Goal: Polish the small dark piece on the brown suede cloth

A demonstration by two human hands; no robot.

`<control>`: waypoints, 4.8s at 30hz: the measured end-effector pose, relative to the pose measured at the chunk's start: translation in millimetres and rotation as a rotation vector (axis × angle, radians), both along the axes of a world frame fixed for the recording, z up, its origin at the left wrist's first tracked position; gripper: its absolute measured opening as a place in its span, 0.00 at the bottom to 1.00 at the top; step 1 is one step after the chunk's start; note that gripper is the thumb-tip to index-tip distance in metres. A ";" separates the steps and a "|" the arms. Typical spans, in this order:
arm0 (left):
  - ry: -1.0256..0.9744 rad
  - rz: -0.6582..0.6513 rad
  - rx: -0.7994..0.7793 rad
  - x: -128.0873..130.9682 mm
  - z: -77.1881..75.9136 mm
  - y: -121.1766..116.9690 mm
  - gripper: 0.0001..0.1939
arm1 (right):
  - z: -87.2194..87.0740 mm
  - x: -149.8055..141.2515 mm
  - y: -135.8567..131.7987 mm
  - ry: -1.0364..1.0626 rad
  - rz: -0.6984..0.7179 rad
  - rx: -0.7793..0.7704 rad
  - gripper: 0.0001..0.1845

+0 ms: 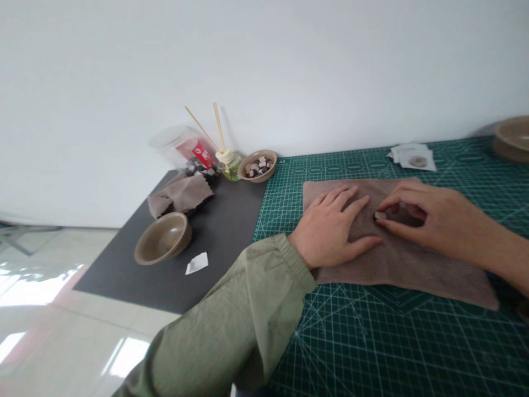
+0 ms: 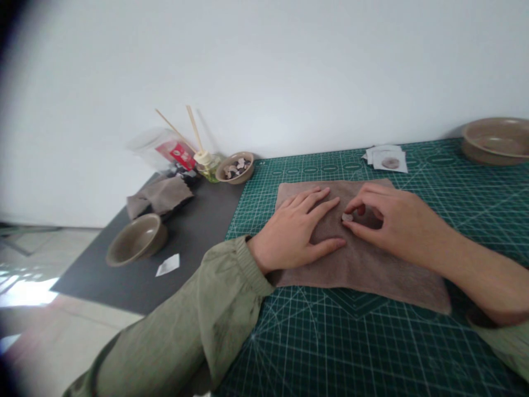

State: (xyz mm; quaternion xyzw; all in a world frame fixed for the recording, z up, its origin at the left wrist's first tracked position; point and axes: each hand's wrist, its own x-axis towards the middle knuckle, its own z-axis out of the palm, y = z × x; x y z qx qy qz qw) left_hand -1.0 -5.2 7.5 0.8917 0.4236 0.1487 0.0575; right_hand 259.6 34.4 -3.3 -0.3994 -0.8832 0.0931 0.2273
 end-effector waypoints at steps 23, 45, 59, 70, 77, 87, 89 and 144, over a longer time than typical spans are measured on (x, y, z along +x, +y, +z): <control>0.000 0.014 -0.002 -0.5 1.1 5.8 0.39 | 14.6 -8.4 -4.5 0.071 0.021 -0.101 0.06; 0.035 0.011 -0.023 -1.4 3.2 6.6 0.41 | 12.3 -6.3 -4.2 0.059 -0.019 -0.073 0.06; 0.030 0.017 -0.025 -1.1 3.6 5.0 0.41 | 6.8 -7.3 -4.7 0.067 -0.006 -0.052 0.07; 0.039 0.017 -0.021 -0.7 4.0 6.4 0.41 | 11.1 -5.2 -3.6 0.082 -0.013 -0.088 0.07; 0.055 0.016 -0.015 -0.4 2.8 7.2 0.41 | 11.5 -6.7 -3.5 0.070 0.003 -0.092 0.07; 0.021 0.006 -0.005 -2.6 0.0 9.3 0.41 | 11.0 -6.9 -3.3 0.086 0.011 -0.104 0.06; 0.022 0.002 -0.005 -2.4 -0.2 9.7 0.40 | 10.5 -8.4 -3.4 0.095 -0.014 -0.080 0.06; 0.037 0.004 -0.008 -3.0 1.2 11.8 0.40 | 8.5 -17.0 -1.6 0.134 -0.054 -0.110 0.05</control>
